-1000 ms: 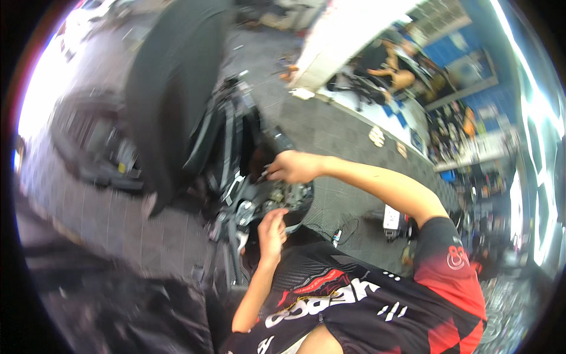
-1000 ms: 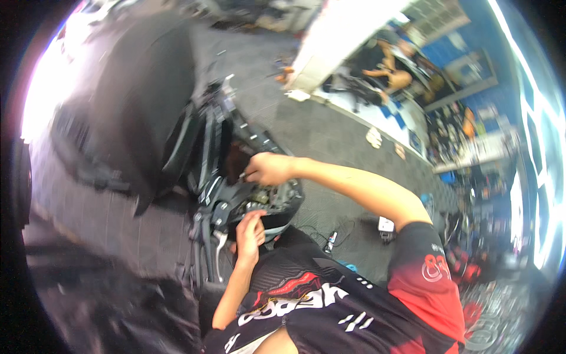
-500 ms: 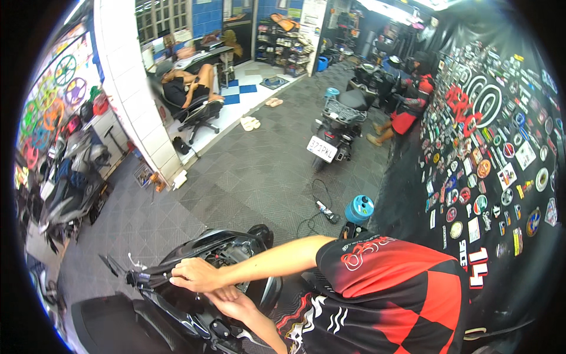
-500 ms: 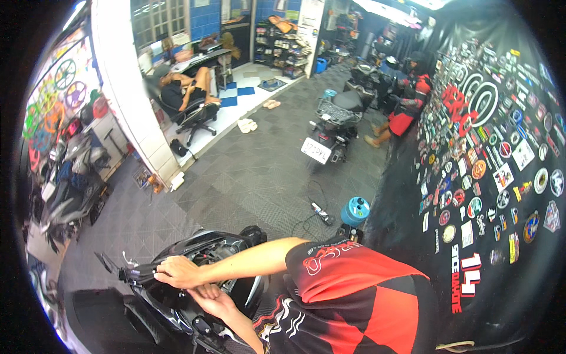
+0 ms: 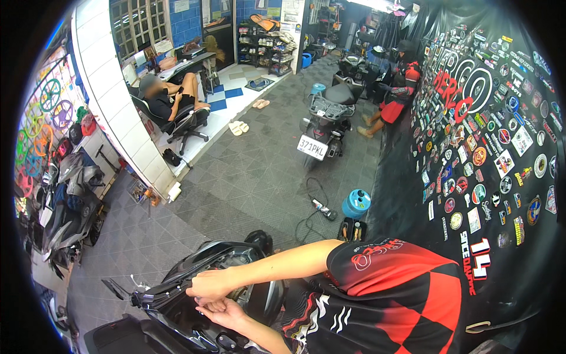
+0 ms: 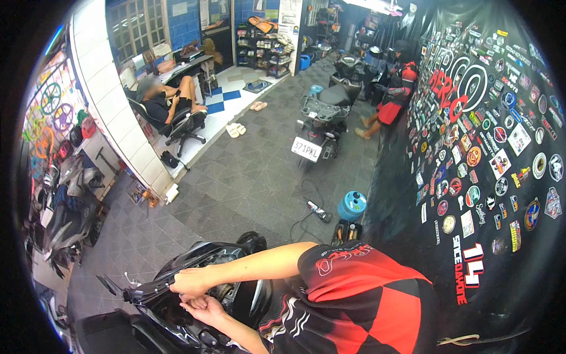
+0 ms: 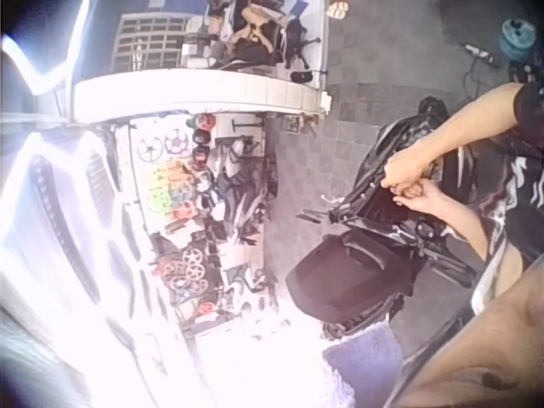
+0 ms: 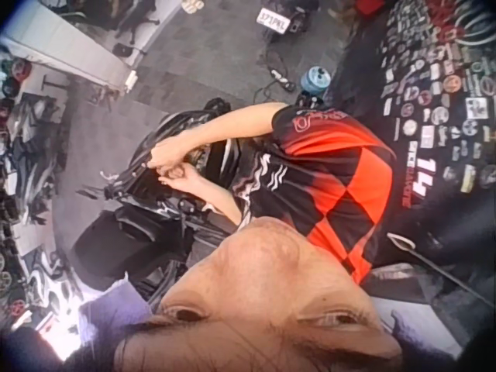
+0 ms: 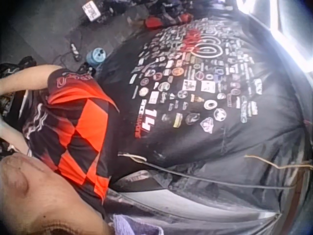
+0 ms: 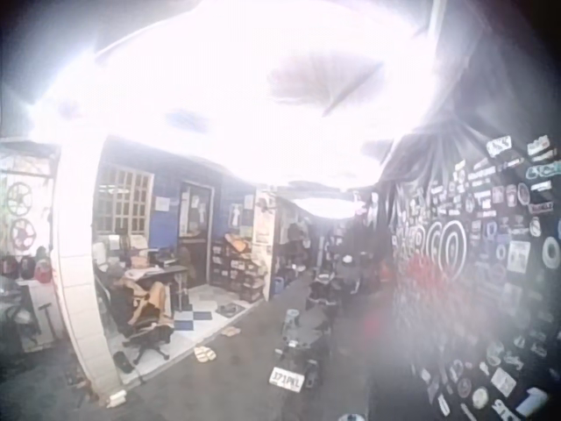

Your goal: The person installs a windshield on the front of a motorcycle. They align the plastic windshield with the mounting frame and secure it by inserting and tightening screws.

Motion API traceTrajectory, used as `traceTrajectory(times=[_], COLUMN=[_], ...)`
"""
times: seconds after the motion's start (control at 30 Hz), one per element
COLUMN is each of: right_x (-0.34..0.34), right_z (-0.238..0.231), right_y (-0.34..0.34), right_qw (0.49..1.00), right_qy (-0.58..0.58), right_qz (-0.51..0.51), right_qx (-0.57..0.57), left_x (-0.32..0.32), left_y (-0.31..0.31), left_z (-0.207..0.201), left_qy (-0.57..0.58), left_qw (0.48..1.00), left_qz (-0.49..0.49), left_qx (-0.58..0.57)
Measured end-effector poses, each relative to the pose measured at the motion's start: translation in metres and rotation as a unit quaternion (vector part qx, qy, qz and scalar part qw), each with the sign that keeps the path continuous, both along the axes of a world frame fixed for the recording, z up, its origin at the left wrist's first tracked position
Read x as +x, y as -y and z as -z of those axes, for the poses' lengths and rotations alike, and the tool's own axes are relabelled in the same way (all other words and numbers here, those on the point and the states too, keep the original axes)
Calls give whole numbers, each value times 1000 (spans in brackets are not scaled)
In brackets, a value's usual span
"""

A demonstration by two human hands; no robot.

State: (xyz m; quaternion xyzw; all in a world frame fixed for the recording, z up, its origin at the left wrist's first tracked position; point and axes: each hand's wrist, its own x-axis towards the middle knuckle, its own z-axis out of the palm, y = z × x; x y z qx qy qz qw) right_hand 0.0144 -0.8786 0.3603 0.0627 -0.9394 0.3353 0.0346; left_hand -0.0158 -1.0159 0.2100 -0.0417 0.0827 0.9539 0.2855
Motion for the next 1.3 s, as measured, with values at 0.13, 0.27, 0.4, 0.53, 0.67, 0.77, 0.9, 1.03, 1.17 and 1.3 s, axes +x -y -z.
traceTrajectory(times=[0.13,0.27,0.4,0.53,0.67,0.77,0.9,1.03,1.17,1.3], right_x=[4,10,9,6,9,11,9,18,6,0], right_z=[15,5,-11,13,-17,-4,8,-24,2,3], right_y=[-9,1,0,-10,2,-1,-7,-2,-14,-11], right_qw=[991,997,997,993,993,990,992,990,997,989], right_qy=[-35,-12,45,-73,65,107,-65,56,-13,-86], right_qz=[-83,48,41,-34,57,62,-10,99,10,-102], right_qx=[-99,-58,-53,-86,-86,-68,-112,-82,-76,-63], left_x=[14,20,21,19,15,20,15,16,28,12], left_y=[-20,-16,-10,-13,-8,-13,-9,-8,-16,-9], left_z=[-35,-56,-80,-60,-63,-68,-47,-62,-58,-38], left_qy=[101,137,133,106,129,112,145,160,99,169], left_qw=[988,989,991,993,991,993,989,985,992,983], left_qz=[-17,-13,-5,34,-12,-6,25,8,44,35], left_qx=[-114,49,-17,-27,-21,-37,7,65,70,56])
